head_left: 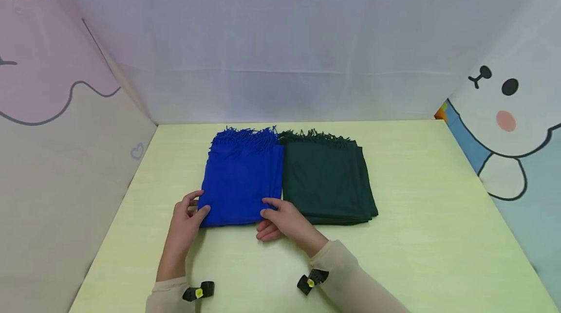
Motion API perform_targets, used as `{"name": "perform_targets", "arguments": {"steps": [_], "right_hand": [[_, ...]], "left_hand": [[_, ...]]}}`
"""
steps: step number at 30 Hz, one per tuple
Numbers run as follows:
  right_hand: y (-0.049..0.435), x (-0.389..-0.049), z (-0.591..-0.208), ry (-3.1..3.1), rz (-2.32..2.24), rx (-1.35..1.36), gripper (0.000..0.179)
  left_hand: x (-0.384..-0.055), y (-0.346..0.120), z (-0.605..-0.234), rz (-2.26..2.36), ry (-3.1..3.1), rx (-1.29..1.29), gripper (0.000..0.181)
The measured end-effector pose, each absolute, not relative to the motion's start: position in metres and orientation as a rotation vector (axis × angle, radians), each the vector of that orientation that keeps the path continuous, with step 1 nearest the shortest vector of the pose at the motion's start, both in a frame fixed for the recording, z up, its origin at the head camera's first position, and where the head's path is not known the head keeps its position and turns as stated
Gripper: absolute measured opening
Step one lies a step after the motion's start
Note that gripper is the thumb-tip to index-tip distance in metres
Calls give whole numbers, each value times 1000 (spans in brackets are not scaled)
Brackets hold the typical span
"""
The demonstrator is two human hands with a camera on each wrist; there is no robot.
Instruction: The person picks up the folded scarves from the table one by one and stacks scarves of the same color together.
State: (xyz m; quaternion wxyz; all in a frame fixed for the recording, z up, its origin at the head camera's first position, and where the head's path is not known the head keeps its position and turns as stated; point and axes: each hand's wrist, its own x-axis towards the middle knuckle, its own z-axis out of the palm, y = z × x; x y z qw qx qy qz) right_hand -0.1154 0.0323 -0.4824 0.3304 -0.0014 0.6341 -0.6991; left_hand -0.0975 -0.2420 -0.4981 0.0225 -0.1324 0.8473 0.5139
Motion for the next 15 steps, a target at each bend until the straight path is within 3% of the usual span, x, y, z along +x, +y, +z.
{"name": "perform_targets", "arguments": {"steps": [9,15], "right_hand": [[39,-112,-483,1586,-1819,-58,61],[59,-123,-471,1613,-1855,-179,58]], "left_hand": [[-103,-232,-497,1581,2734,-417,45],[-118,-217,-488,1460,2990,-239,38]]}}
